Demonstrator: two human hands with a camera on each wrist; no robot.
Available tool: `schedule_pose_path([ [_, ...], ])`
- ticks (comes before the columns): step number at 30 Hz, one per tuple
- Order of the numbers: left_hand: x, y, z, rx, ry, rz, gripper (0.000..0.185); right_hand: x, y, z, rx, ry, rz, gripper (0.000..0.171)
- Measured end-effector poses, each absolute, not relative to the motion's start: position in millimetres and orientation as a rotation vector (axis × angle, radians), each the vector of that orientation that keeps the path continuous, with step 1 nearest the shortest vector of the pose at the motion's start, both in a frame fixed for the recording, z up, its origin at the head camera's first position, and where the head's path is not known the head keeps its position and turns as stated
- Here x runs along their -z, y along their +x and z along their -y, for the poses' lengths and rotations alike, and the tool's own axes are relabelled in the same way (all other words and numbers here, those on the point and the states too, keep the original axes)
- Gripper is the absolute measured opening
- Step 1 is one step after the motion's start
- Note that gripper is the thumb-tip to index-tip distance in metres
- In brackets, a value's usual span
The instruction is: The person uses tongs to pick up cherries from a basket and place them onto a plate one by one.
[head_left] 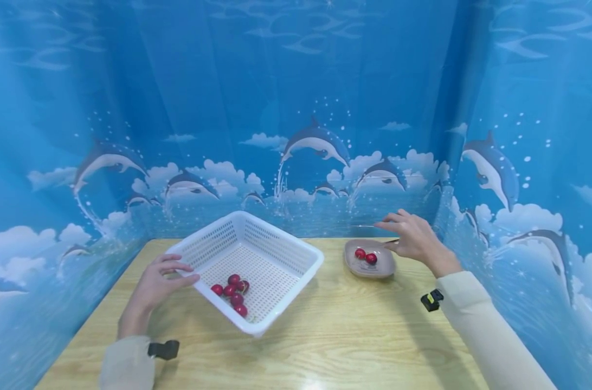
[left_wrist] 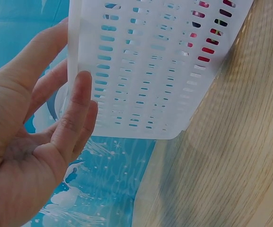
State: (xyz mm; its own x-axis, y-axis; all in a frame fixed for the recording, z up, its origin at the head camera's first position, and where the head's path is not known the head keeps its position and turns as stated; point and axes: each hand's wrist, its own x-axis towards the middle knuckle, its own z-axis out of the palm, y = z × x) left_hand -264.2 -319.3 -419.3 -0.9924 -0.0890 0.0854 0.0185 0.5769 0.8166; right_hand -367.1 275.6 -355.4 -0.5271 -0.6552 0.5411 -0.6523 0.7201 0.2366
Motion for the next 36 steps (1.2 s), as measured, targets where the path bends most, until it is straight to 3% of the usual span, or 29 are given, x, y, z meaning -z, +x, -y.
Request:
schedule_pose_path([
  [10,419,-264,319,1.399,0.075,2.688,0.057,331,-357,-239,-0.025,1.069,2.286,0.049],
  [36,419,-265,320,1.395,0.063,2.699,0.055,316,-342,-149,-0.015,1.279,2.31,0.048],
])
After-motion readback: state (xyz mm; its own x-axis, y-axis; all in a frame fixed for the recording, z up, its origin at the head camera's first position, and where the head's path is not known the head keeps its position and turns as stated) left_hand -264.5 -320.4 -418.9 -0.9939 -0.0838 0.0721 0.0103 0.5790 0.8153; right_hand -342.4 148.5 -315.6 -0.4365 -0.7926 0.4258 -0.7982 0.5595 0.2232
